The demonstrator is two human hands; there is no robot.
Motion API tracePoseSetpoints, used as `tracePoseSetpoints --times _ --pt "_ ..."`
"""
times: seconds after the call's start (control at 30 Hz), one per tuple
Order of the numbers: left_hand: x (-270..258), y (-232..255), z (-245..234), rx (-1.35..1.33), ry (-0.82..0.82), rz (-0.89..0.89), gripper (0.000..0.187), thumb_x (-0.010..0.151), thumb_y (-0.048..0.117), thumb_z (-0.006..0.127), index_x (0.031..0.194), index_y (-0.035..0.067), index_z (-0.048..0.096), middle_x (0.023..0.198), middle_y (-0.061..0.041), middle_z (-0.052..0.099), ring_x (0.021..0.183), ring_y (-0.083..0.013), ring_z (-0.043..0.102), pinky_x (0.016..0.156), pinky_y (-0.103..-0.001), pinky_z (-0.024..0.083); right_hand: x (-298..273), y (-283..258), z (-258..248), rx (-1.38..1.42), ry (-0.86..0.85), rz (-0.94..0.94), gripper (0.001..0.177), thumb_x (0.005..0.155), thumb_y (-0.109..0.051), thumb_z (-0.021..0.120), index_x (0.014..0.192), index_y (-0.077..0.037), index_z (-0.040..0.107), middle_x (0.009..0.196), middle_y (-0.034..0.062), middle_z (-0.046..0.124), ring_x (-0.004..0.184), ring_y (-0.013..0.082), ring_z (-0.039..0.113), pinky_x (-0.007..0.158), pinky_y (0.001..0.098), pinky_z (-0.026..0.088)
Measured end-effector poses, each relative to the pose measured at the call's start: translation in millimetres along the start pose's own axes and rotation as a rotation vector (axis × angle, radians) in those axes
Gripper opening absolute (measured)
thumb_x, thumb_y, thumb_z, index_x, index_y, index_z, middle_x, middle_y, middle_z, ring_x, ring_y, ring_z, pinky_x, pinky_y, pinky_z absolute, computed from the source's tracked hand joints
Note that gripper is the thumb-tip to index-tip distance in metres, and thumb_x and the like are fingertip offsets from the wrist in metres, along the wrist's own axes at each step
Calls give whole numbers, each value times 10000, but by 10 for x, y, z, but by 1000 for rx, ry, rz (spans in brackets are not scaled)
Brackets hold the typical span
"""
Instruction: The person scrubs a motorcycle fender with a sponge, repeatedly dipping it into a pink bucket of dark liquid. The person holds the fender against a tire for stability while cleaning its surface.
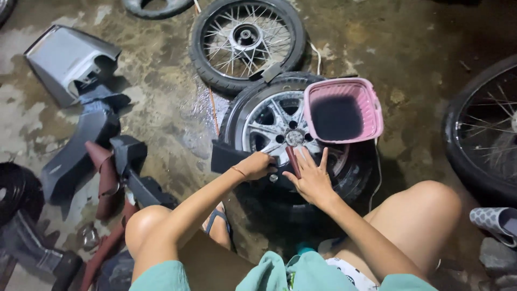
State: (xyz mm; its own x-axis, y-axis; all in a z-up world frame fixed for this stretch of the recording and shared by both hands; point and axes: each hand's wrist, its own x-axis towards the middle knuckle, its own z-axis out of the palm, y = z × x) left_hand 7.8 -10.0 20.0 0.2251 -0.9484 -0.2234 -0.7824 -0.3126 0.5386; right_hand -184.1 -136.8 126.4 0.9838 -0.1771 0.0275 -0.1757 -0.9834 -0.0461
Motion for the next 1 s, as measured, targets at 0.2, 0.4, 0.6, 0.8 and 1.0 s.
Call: tracePoseSetpoints --times 0.2,0.4,0.6,0.8,1.0 --pt "-354 128 -153 83 193 121 230 888 337 710 900 110 743 798 -127 734 823 -341 742 771 -436 597 35 -202 -143 79 92 -53 645 1059 -570 322 1372 -66 576 1460 100 568 1455 275 405 1161 774 -23" --pt "-575 489 -203 -40 271 122 233 925 295 680 925 69 734 813 -150 718 846 -357 728 780 -450 588 72 -200 -55 104 301 -83 543 1074 -499 390 1355 -81 592 1439 80 597 1409 246 474 1150 775 9" --pt "-567 598 -214 -68 253 93 225 912 313 690 969 106 755 854 -104 735 885 -320 733 816 -419 580 84 -54 -184 142 454 -28 496 1086 -459 421 1302 -63 625 1327 94 674 1371 223 536 1160 759 11" --pt "-777 606 -125 -104 247 -3 232 889 296 714 959 79 758 854 -148 732 891 -358 718 836 -458 574 -38 174 -123 114 454 10 489 1111 -447 437 1293 -48 653 1311 117 694 1363 251 560 1121 796 40" --pt "-1132 760 -299 -224 275 -121 250 896 248 721 1000 23 756 939 -220 751 966 -426 710 872 -501 561 -50 246 -12 90 514 -7 352 1106 -326 517 1161 -34 705 1176 124 740 1342 276 588 1071 841 54"
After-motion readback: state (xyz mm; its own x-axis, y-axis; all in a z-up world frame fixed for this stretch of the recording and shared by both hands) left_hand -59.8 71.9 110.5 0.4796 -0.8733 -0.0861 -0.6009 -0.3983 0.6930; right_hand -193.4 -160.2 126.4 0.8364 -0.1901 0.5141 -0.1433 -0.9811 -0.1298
